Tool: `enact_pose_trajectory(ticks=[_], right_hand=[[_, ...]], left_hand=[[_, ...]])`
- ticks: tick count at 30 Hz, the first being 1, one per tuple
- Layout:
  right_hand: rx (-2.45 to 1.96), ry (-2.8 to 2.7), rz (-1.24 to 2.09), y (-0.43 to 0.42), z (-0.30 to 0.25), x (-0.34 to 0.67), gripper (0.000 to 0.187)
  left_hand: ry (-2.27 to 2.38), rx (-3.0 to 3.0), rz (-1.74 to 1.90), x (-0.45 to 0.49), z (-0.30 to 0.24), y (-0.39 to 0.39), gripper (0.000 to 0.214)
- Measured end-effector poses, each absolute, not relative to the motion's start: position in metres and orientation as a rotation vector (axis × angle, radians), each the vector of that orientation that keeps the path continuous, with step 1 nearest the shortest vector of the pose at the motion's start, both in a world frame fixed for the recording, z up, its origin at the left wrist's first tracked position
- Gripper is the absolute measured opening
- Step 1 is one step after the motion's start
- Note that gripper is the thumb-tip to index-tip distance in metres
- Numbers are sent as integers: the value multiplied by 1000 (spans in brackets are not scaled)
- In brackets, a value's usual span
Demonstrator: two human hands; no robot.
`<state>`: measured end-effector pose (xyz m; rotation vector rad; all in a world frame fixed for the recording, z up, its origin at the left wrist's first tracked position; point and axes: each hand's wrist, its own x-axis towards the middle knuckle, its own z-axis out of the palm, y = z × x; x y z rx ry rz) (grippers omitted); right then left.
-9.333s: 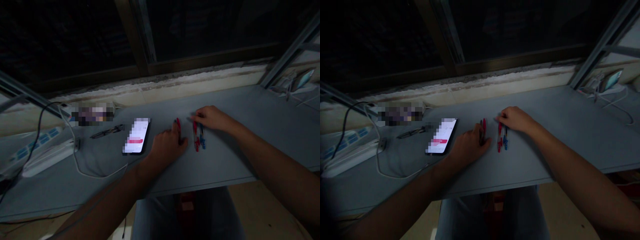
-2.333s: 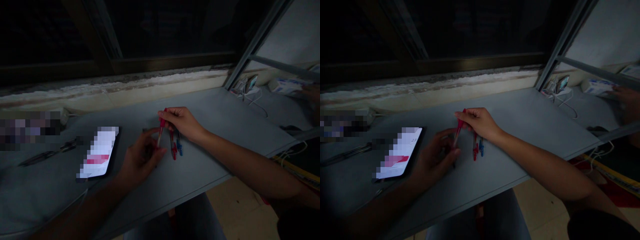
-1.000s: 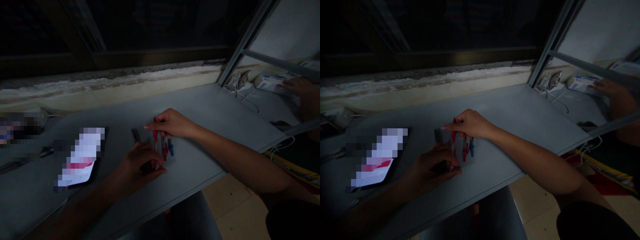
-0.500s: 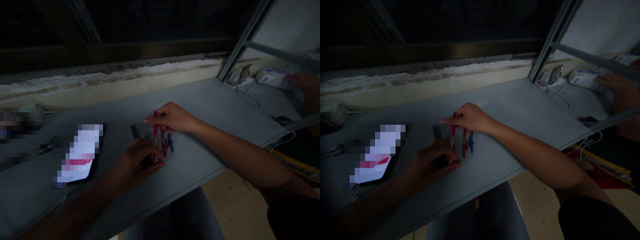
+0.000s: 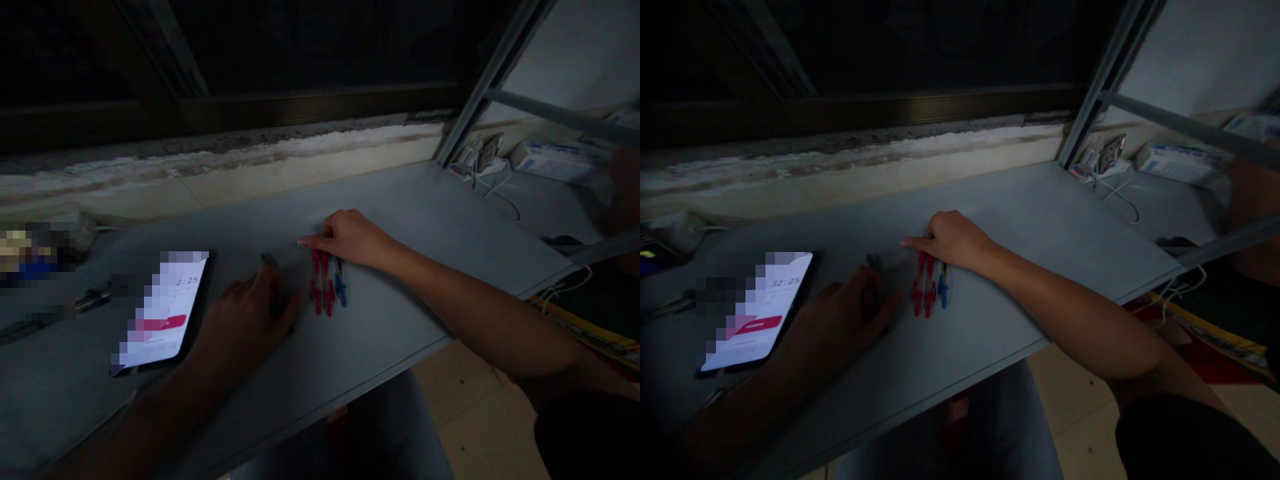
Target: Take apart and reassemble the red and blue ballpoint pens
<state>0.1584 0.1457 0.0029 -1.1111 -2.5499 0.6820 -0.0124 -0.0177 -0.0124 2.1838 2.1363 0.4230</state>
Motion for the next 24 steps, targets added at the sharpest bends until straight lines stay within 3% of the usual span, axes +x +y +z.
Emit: enact_pose_trajectory(ticks=[6, 10, 16, 20, 24], right_hand=[[-672, -2815, 510, 125, 15, 161, 33], [-623, -3021, 300, 117, 17, 160, 27], [-643, -3004, 312, 118, 18, 161, 22], [-734, -2951, 407, 120, 16, 160, 39], [-836, -2631, 814, 121, 18, 158, 67]], left_hand=[[2100, 2162, 366, -13, -14, -14, 12], [2000, 2162, 480, -13, -18, -14, 12], [2048, 2043, 573, -12, -16, -14, 15], [1988, 1881, 803, -14, -18, -15, 15], [1863, 1794, 1137, -11, -22, -18, 18]])
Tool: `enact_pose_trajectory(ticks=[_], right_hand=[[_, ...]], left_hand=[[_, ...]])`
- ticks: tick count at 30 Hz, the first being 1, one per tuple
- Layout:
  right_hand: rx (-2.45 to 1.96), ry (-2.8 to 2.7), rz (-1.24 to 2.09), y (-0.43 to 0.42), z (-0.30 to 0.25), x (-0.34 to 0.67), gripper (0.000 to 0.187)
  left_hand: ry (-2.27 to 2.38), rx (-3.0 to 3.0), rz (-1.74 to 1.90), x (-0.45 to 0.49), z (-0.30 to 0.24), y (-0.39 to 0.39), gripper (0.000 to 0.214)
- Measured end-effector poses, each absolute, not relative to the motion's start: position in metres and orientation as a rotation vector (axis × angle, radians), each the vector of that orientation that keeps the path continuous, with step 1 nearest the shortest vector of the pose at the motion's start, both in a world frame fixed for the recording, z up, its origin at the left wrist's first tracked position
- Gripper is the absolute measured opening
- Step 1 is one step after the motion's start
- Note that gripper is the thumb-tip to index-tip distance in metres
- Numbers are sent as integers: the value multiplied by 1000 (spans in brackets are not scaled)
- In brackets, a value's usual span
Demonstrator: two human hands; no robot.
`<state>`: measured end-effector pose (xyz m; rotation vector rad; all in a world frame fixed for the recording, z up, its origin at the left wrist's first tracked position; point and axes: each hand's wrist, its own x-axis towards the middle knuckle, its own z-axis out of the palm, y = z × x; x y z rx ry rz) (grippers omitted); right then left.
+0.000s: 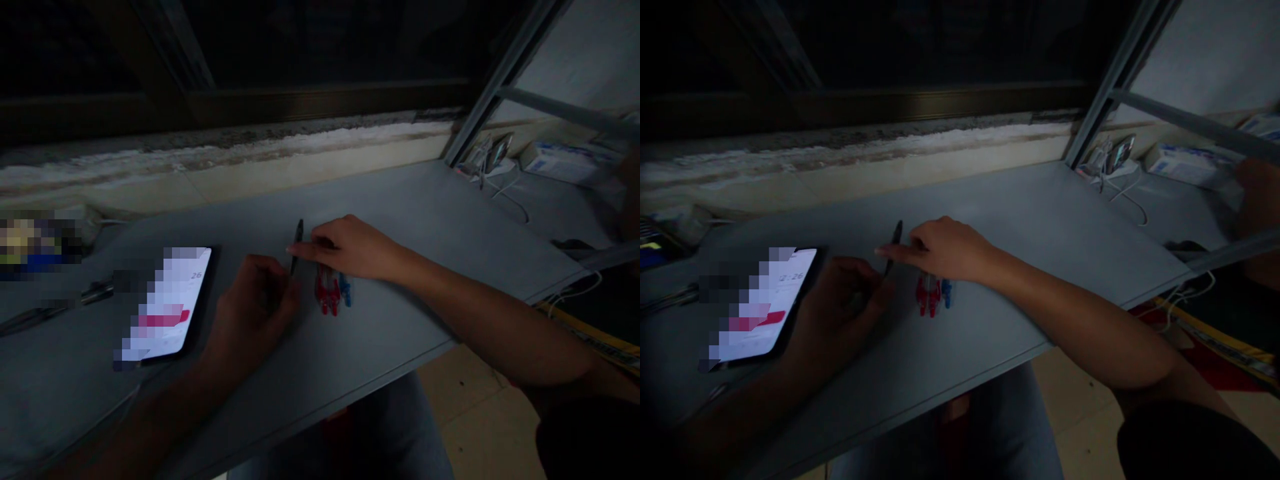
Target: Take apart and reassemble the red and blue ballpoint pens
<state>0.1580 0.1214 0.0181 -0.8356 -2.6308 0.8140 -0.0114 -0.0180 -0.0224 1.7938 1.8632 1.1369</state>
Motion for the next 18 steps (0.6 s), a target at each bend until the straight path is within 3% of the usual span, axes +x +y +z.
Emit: enact_pose_trajectory(ticks=[3, 6, 9, 13, 18], right_hand=[[-776, -2418, 1359, 121, 18, 156, 72], [-707, -2092, 1843, 119, 13, 153, 66], [-720, -1926, 1917, 116, 6, 149, 61], [-713, -1922, 1905, 114, 5, 148, 58], [-464, -2157, 1890, 121, 17, 159, 57]], left_hand=[[1676, 1795, 1324, -7, -24, -19, 17], [1626, 1771, 1384, -6, -24, -18, 16], [1705, 1836, 1246, -10, -23, -15, 33], [1770, 1950, 947, -12, -17, -14, 21], [1641, 1857, 809, -12, -10, -16, 44]])
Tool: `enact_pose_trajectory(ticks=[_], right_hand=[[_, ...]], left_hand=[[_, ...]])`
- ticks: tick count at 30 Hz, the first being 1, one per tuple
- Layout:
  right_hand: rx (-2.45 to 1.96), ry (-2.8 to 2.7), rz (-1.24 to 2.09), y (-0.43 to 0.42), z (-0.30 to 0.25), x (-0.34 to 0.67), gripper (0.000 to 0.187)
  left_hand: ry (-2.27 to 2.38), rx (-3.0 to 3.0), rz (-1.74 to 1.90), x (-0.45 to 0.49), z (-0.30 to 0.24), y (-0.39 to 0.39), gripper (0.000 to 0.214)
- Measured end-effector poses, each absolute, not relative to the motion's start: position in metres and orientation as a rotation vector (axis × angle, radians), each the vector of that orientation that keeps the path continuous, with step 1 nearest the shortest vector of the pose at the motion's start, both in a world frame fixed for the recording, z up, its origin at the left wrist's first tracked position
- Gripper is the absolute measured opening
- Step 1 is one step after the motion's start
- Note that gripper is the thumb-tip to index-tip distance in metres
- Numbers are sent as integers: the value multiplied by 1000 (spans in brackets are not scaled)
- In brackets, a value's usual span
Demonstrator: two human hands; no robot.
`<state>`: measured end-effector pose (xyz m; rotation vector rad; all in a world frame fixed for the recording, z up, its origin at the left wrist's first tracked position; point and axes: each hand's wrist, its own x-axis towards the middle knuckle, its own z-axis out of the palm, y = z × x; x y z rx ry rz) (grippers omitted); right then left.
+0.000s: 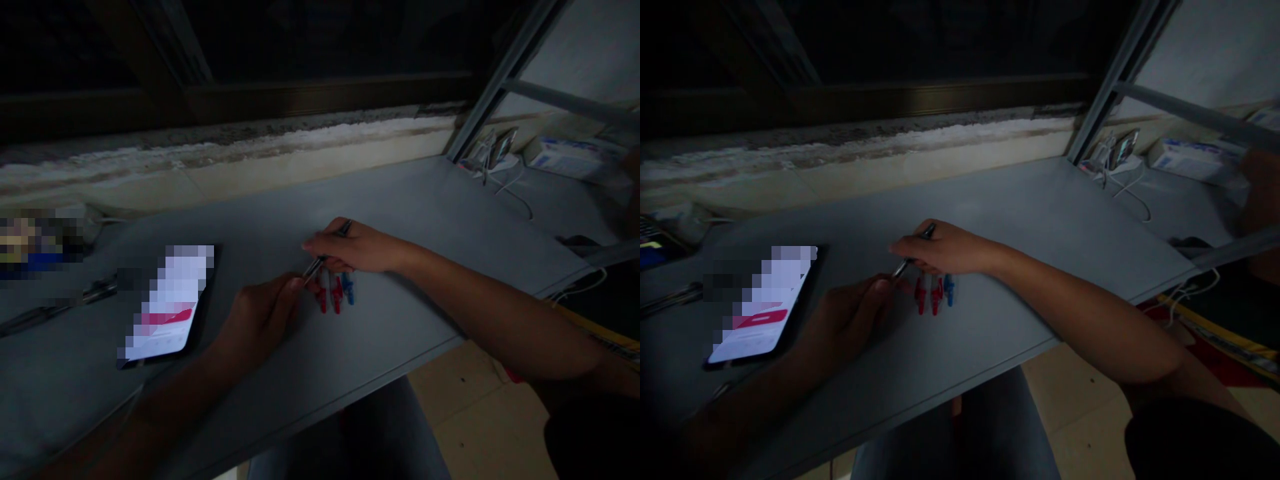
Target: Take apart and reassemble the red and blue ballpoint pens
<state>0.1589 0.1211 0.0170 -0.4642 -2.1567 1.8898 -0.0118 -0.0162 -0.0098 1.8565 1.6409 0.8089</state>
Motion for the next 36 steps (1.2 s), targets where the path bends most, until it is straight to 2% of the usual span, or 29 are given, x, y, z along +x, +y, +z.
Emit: enact_pose_trajectory(ticks=[4, 12, 15, 18, 22, 27, 33, 36], right_hand=[[-284, -2292, 1782, 137, 21, 166, 40], [-352, -2214, 1650, 156, 9, 165, 26], [-301, -2143, 1683, 157, 11, 167, 36], [-331, -2148, 1663, 159, 13, 168, 20], [-253, -2138, 1585, 162, 11, 168, 35], [-349, -2052, 1672, 165, 7, 167, 23], [-311, -1867, 1762, 167, 15, 169, 30], [-373, -1797, 1701, 165, 18, 167, 26]], left_hand=[[1652, 1748, 859, -14, -12, -15, 50], [1806, 1658, 897, -14, -16, -13, 51], [1826, 1652, 903, -15, -17, -13, 51], [1841, 1669, 901, -17, -19, -13, 49], [1838, 1670, 893, -17, -19, -13, 49], [1830, 1682, 895, -16, -17, -11, 46], [1786, 1756, 870, -16, -18, -11, 35], [1798, 1748, 856, -15, -18, -11, 34]])
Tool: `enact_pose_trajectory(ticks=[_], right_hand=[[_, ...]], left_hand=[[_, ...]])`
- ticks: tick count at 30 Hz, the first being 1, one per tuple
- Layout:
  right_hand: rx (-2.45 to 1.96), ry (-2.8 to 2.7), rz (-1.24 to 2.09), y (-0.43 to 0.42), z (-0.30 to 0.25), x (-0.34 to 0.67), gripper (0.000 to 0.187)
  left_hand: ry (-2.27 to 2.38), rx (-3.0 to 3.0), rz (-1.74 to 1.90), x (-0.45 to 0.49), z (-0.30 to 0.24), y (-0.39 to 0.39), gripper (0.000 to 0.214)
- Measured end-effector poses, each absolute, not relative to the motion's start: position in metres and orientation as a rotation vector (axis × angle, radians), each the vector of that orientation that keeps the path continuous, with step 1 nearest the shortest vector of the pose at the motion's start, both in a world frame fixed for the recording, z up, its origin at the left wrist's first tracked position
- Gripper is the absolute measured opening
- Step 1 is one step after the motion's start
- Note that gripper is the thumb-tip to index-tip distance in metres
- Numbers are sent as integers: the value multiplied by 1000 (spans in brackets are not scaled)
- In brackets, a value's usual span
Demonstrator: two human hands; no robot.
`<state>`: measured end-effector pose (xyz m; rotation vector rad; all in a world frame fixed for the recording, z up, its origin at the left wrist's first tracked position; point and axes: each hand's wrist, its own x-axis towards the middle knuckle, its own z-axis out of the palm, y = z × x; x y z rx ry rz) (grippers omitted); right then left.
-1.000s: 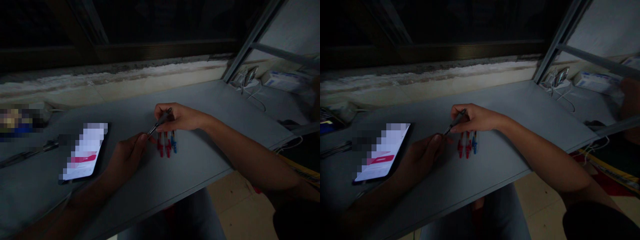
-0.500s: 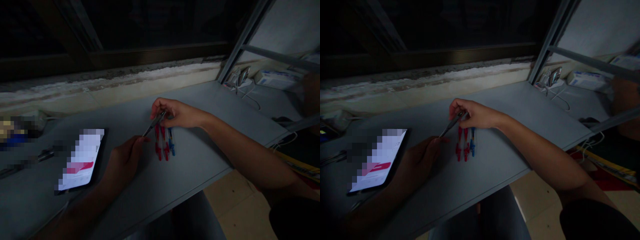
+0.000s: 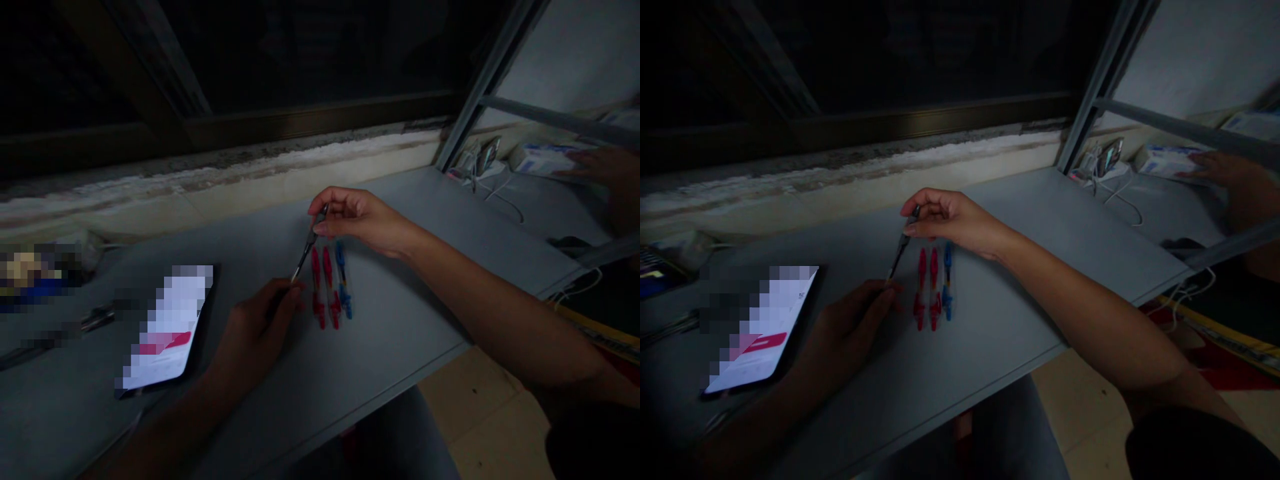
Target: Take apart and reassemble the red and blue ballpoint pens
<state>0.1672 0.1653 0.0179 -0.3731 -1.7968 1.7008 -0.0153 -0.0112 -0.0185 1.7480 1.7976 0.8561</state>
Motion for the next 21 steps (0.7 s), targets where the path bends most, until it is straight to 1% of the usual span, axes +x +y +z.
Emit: enact_pose_trajectory(ticks=[3, 7, 12, 14, 17, 18, 21], right_hand=[[-415, -1719, 1619, 165, 18, 166, 20], [-407, -1748, 1613, 165, 16, 165, 18], [-325, -1957, 1767, 158, 16, 165, 25], [-413, -2049, 1693, 155, 18, 166, 23], [-588, -2218, 1500, 153, 23, 170, 42], [-581, -2243, 1479, 153, 24, 172, 43], [-462, -2262, 1484, 154, 29, 176, 38]], left_hand=[[1791, 1732, 852, -15, -18, -11, 38], [1789, 1718, 862, -15, -17, -11, 39], [1775, 1762, 852, -15, -18, -10, 39], [1774, 1779, 845, -16, -17, -10, 39], [1790, 1764, 835, -15, -16, -11, 40], [1806, 1746, 835, -15, -15, -11, 39], [1830, 1730, 841, -13, -13, -11, 41]])
